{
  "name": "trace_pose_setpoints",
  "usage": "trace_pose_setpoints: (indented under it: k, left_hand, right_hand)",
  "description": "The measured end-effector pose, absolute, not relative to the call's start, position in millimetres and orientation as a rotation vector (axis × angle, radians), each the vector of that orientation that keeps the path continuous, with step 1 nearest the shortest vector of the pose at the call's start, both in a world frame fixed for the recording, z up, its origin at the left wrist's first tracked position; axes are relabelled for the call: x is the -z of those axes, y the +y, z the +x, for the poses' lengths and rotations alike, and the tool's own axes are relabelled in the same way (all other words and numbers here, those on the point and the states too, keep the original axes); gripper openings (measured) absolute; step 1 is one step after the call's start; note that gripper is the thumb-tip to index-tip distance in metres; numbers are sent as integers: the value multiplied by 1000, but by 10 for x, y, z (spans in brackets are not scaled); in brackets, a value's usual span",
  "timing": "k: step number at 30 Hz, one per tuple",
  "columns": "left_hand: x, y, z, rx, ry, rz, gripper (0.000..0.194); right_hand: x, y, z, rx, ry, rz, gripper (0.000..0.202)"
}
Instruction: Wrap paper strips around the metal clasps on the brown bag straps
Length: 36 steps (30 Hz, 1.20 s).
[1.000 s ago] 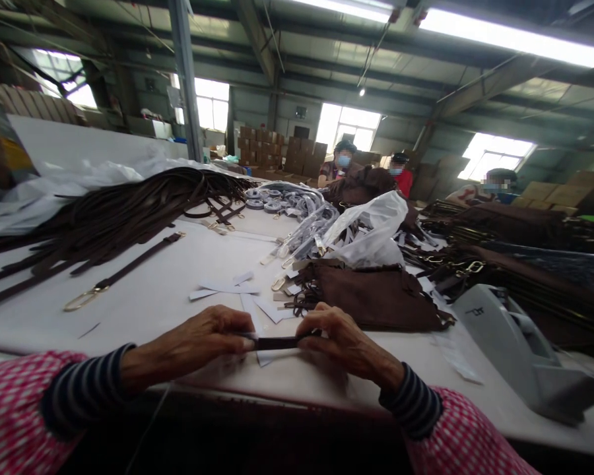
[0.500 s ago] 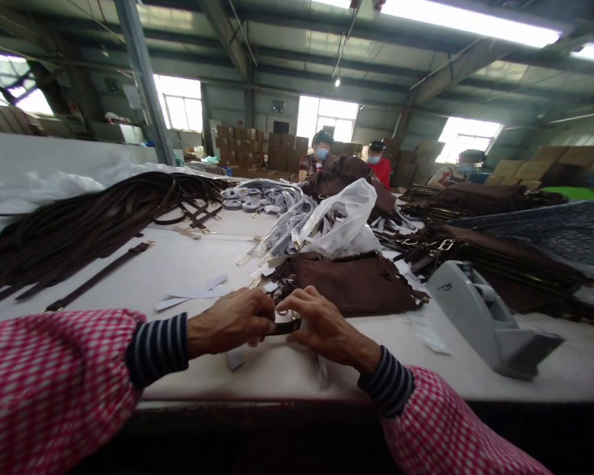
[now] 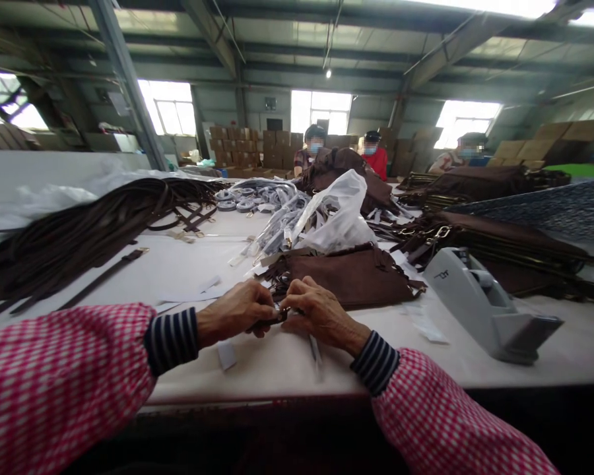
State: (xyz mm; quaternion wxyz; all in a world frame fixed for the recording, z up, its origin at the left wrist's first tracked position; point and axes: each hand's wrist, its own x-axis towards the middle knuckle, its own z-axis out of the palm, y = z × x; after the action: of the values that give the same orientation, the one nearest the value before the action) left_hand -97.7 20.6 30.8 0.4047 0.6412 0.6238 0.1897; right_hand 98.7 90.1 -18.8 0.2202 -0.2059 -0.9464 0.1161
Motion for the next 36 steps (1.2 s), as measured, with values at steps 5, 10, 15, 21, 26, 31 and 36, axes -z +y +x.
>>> trace_pose_setpoints:
  k: [5,10,15,21,26,31,36]
  left_hand:
    - [-709,118,-1338,-239,1605,1956,44]
    - [-795,14,-1756,5,1475,1654,36]
    - [-609,23,-1792,-139,1419,1443,38]
    - [-504,25,-1545,-369,1434,1487,35]
    - [-442,54,-1369,-340,1501,1694,29]
    - [-319,153,-1243,-369,1554,1682,27]
    - [-351,288,-1110,-318,1495,1715,32]
  right_hand:
    - [207,903,980,-340,-2578,-618,23]
    - [178,889,968,-354,-2577,-650,23]
    - [192,873,946,-276,-2597,-684,25]
    - [218,837,898,-166,-2653,-699,18]
    - [173,841,895,-166,-2683,-680,13]
    - [169,854,885,-170,-2680,-682,10]
    - [184,861,868,-168,-2669,-720,13]
